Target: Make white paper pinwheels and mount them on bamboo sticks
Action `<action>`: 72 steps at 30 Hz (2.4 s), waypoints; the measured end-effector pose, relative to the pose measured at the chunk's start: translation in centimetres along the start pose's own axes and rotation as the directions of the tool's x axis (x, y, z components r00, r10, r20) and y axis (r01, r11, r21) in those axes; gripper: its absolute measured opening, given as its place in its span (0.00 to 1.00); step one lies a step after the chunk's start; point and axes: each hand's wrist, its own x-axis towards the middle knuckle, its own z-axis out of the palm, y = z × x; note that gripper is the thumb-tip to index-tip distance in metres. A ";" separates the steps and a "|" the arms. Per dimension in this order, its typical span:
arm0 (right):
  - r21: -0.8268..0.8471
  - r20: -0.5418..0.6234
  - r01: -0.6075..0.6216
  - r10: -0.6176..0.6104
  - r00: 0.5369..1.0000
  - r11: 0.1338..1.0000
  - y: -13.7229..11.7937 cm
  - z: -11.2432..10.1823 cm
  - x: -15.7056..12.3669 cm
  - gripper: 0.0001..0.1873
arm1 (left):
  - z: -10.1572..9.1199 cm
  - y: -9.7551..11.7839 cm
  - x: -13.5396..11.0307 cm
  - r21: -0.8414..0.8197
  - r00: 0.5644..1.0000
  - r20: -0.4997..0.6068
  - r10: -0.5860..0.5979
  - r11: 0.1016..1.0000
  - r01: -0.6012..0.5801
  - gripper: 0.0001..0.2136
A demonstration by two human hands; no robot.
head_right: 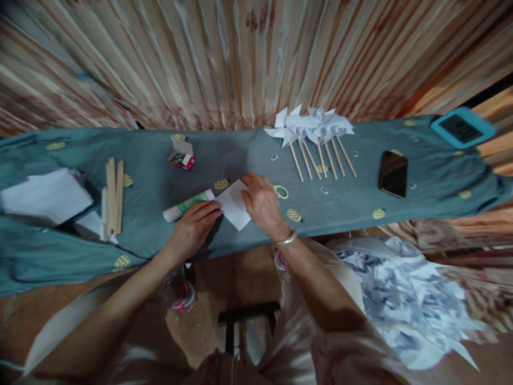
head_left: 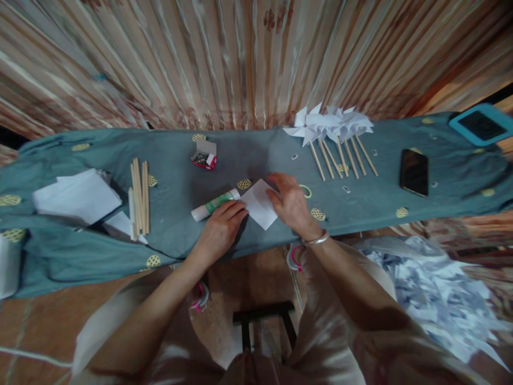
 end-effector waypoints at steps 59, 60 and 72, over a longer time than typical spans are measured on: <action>-0.051 0.407 0.459 -0.401 0.821 0.887 -3.5 -2.1 -6.9 0.10 | -0.2 -0.5 -0.6 -0.026 0.999 0.041 -0.029 0.999 0.030 0.14; -0.052 0.404 0.460 -0.403 0.822 0.886 -3.5 -2.1 -7.1 0.10 | -0.2 -0.5 -0.6 -0.030 0.999 0.044 -0.032 0.999 0.033 0.14; 0.191 0.139 0.130 -0.158 0.978 0.973 -2.1 -3.6 -6.8 0.11 | -0.2 -0.5 -0.7 0.036 0.999 0.052 -0.002 0.999 0.000 0.14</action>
